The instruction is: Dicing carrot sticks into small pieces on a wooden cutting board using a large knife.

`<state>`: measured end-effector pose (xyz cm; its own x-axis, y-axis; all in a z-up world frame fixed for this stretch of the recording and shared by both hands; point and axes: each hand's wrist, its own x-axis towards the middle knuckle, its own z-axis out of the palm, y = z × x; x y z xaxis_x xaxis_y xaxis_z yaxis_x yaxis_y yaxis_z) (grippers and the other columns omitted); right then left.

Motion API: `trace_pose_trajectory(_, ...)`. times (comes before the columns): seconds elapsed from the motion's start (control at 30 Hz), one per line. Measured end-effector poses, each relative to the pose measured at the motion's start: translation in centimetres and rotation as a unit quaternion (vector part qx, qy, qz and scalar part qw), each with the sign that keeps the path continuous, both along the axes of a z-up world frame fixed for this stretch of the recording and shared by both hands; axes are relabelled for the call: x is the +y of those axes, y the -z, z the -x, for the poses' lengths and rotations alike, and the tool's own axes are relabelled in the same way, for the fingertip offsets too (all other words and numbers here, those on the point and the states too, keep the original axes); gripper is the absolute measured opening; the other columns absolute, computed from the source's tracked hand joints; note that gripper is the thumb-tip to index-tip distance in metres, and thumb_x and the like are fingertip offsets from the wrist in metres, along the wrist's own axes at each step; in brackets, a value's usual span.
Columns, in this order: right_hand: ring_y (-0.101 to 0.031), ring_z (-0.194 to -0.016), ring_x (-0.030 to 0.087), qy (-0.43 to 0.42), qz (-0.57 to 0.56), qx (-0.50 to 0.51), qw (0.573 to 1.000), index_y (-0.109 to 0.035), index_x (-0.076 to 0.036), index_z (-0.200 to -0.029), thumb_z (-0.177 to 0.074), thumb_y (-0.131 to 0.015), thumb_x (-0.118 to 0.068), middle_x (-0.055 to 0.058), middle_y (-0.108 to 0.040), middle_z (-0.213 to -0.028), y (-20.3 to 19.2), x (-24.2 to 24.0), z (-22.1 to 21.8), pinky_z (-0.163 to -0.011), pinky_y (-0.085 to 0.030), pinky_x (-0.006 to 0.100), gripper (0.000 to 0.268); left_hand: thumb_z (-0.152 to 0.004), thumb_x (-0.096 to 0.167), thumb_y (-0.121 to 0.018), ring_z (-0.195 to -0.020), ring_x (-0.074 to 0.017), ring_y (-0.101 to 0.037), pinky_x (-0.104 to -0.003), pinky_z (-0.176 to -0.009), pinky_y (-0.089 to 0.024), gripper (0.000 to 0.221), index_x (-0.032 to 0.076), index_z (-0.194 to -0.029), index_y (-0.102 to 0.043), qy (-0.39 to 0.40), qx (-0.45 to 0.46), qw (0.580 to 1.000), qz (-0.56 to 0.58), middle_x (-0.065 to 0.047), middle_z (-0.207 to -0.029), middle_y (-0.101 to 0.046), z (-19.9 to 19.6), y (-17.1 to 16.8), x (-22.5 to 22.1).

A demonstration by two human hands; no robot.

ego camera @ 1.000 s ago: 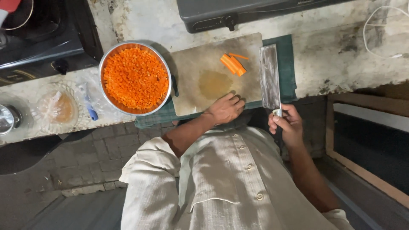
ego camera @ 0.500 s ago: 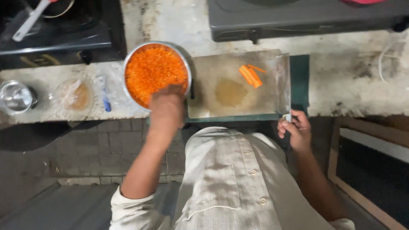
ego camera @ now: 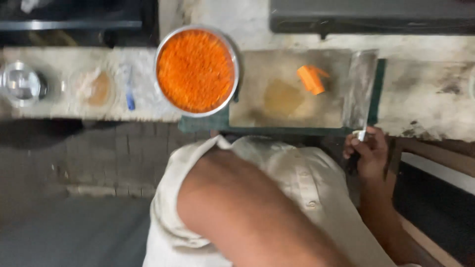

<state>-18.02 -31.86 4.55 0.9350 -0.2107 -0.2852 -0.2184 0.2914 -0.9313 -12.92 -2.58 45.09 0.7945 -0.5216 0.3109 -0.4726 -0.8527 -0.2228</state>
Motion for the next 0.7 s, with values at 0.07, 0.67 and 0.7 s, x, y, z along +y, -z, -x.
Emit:
trace_pose_trajectory(0.07, -0.046, -0.054, 0.024, 0.010, 0.003, 0.003, 1.000, -0.051, -0.018, -0.118, -0.092, -0.061, 0.003, 0.021, -0.053, -0.072, -0.2, -0.2, -0.1, -0.041, -0.045, 0.036, 0.035, -0.080, 0.017, -0.053, -0.052, -0.0236, -0.053, -0.041, -0.043, -0.040, 0.017, 0.025, -0.067, -0.061, 0.053, 0.084, 0.994, 0.055, -0.001, -0.058, -0.053, -0.9, 0.0, 0.8)
trace_pose_trajectory(0.67, -0.048, -0.059, 0.016, 0.052, 0.099, 0.048, 0.993, -0.040, 0.001, -0.143, -0.093, -0.058, -0.004, 0.015, -0.052, -0.077, -2.5, 1.4, 1.5, -0.046, -0.045, 0.028, 0.054, -0.091, 0.025, -0.056, -0.112, -0.0194, -0.055, -0.035, -0.078, -0.051, 0.035, 0.026, -0.126, -0.058, 0.287, 0.079, 0.952, 0.075, 0.007, -0.126, -0.056, -16.8, 49.0, -4.7)
trace_pose_trajectory(0.7, -0.047, -0.058, 0.016, 0.058, 0.094, 0.056, 0.992, -0.042, 0.001, -0.142, -0.092, -0.059, -0.004, 0.014, -0.051, -0.075, -2.3, 1.5, 1.7, -0.045, -0.044, 0.028, 0.053, -0.091, 0.026, -0.055, -0.110, -0.0204, -0.056, -0.037, -0.080, -0.051, 0.037, 0.026, -0.128, -0.056, 0.285, 0.090, 0.952, 0.070, 0.005, -0.126, -0.057, -17.1, 50.2, -4.8)
